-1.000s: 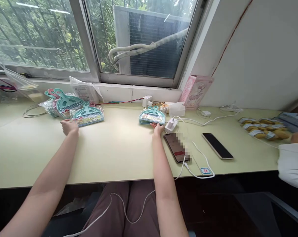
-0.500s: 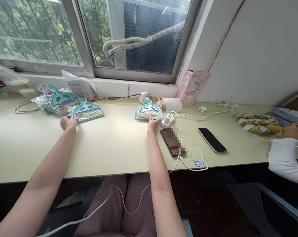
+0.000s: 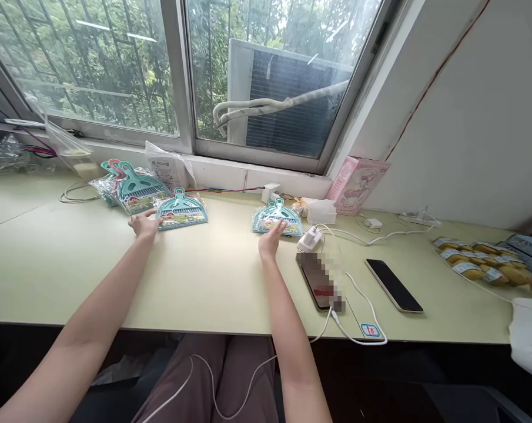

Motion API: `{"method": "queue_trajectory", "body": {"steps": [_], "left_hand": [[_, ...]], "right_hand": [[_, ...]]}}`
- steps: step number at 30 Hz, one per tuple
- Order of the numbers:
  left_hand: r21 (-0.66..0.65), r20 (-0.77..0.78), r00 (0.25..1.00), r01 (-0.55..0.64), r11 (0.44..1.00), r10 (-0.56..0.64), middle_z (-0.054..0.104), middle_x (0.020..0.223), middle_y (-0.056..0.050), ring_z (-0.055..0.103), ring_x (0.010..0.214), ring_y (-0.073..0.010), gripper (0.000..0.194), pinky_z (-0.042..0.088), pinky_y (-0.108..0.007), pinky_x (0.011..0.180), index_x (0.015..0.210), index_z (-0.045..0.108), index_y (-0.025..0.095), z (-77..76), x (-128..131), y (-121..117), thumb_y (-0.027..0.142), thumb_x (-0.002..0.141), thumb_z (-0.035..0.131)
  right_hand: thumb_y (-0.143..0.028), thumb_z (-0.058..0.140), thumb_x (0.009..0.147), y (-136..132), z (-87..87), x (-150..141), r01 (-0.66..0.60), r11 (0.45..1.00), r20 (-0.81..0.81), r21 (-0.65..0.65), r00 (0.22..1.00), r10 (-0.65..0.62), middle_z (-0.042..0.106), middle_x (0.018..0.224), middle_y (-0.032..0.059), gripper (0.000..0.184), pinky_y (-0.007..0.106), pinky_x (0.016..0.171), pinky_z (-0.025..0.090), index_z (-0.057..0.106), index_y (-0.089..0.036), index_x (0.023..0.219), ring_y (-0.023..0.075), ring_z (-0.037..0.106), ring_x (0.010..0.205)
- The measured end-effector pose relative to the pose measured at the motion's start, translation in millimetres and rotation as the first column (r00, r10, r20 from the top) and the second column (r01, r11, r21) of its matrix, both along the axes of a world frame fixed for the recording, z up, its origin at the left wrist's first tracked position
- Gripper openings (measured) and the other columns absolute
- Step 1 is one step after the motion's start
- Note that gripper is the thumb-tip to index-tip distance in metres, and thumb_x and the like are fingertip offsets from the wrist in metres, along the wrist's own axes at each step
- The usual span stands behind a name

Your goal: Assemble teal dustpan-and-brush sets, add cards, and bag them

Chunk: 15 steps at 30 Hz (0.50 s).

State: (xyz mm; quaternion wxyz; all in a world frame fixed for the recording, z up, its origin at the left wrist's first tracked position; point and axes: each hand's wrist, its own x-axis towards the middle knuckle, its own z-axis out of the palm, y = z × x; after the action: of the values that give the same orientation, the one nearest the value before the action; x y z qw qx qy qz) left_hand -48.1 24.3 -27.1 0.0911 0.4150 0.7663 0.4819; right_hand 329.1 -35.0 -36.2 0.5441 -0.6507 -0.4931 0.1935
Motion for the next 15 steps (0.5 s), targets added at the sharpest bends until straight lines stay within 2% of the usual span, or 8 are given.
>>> {"method": "queue_trajectory", "body": {"steps": [4,6,8,10,12,13,15], "left_hand": [[-0.017,0.077,0.995,0.061,0.998,-0.059,0.068,0.105,-0.012,0.062,0.104,-0.0274,0.038,0.048,-0.040,0.092,0.101,0.071,0.016,3.8,2.3,-1.6,0.001,0.069,0.056],[-0.016,0.103,0.988,0.114,0.993,-0.111,0.070,0.104,-0.013,0.065,0.100,-0.0262,0.052,0.050,-0.038,0.089,0.112,0.068,0.014,5.1,4.7,-0.7,-0.003,0.064,0.055],[0.033,0.106,0.980,0.164,0.986,-0.167,0.071,0.108,-0.013,0.067,0.099,-0.0253,0.066,0.052,-0.036,0.087,0.124,0.061,0.013,6.6,8.9,-0.7,-0.004,0.061,0.056],[0.086,0.099,0.961,0.251,0.964,-0.259,0.071,0.109,-0.013,0.067,0.099,-0.0258,0.065,0.054,-0.035,0.084,0.122,0.062,0.014,8.6,16.4,-2.7,-0.001,0.058,0.059],[0.117,0.130,0.894,0.415,0.902,-0.429,0.072,0.106,-0.013,0.068,0.098,-0.0281,0.055,0.055,-0.036,0.082,0.110,0.068,0.014,10.8,28.3,-7.0,0.006,0.055,0.065],[0.127,0.175,0.820,0.530,0.839,-0.545,0.073,0.105,-0.013,0.068,0.098,-0.0296,0.054,0.055,-0.037,0.081,0.107,0.069,0.014,11.8,35.6,-9.9,0.009,0.053,0.068],[0.155,0.291,0.606,0.733,0.662,-0.740,0.073,0.106,-0.014,0.068,0.099,-0.0324,0.061,0.056,-0.041,0.081,0.110,0.069,0.013,13.3,51.1,-16.1,0.015,0.049,0.073]], "right_hand": [[-0.008,0.041,0.076,-9.0,-1.5,-28.9,-0.167,0.985,0.147,-0.046,0.974,0.172,0.005,0.162,0.0157,0.084,0.048,0.105,0.042,0.015,-0.021,0.154,0.0313,0.034,0.142],[-0.009,0.041,0.078,-14.8,-1.1,-40.1,-0.232,0.968,0.257,-0.097,0.933,0.250,0.003,0.162,0.0152,0.078,0.045,0.107,0.041,0.019,-0.017,0.153,0.0300,0.025,0.147],[-0.012,0.043,0.082,-21.1,0.1,-48.2,-0.331,0.927,0.363,-0.174,0.854,0.373,0.002,0.163,0.0142,0.074,0.044,0.109,0.038,0.021,-0.017,0.153,0.0283,0.021,0.148],[-0.019,0.045,0.087,-27.1,1.0,-54.1,-0.451,0.851,0.438,-0.270,0.730,0.526,0.004,0.163,0.0121,0.072,0.046,0.115,0.029,0.018,-0.019,0.154,0.0258,0.020,0.148],[-0.028,0.047,0.091,-31.1,0.8,-58.5,-0.527,0.776,0.466,-0.347,0.621,0.630,0.006,0.163,0.0099,0.073,0.049,0.119,0.016,0.013,-0.024,0.154,0.0229,0.015,0.150],[-0.033,0.047,0.092,-31.8,0.1,-60.1,-0.543,0.756,0.467,-0.365,0.596,0.653,0.008,0.163,0.0092,0.073,0.050,0.120,0.010,0.010,-0.025,0.155,0.0220,0.012,0.150],[-0.038,0.049,0.092,-30.4,-2.2,-61.5,-0.547,0.762,0.458,-0.348,0.610,0.647,0.010,0.163,0.0094,0.075,0.051,0.120,0.006,0.010,-0.026,0.155,0.0223,0.010,0.151]]}}
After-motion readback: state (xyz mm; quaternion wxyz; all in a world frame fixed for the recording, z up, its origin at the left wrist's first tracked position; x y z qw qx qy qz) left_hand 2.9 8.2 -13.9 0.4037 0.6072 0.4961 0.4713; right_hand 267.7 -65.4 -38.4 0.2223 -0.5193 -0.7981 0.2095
